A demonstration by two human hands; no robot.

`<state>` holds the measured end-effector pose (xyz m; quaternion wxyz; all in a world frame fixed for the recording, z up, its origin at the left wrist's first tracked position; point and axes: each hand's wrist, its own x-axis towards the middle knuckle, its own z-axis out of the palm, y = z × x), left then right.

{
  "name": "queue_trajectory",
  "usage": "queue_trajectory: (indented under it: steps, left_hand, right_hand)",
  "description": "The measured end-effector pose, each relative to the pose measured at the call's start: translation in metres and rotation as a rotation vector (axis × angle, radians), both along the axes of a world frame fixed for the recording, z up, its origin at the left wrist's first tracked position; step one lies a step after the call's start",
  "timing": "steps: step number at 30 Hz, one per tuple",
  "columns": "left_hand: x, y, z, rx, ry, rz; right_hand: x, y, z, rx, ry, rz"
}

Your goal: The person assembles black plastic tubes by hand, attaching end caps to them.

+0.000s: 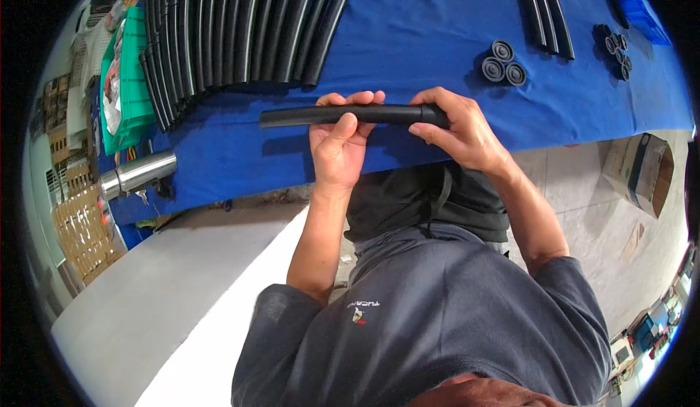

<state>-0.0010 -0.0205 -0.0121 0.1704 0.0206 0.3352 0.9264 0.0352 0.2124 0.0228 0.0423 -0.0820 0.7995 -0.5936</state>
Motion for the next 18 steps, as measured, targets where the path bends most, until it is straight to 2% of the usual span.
queue_trajectory:
  steps: [5,10,13,16,18]
  left_hand:
    - [0.001,0.001,-0.001,-0.025,0.04,0.009]
    - [-0.001,0.006,0.009,-0.034,-0.069,0.029]
    - [-0.001,0.004,0.006,-0.011,-0.074,0.031]
    - [0.0,0.002,0.003,0.005,-0.067,0.047]
    - [0.0,0.002,0.001,0.005,-0.054,0.046]
  right_hand:
    - [0.0,-0.001,0.002,0.085,0.06,-0.015]
    - [-0.001,-0.003,0.003,0.082,0.082,-0.058]
    - [-0.001,-0.017,-0.007,-0.15,0.132,-0.226]
    - [0.0,-0.007,0.002,-0.192,-0.228,-0.086]
    - [-0.001,-0.009,-0.002,-0.248,-0.216,-0.103]
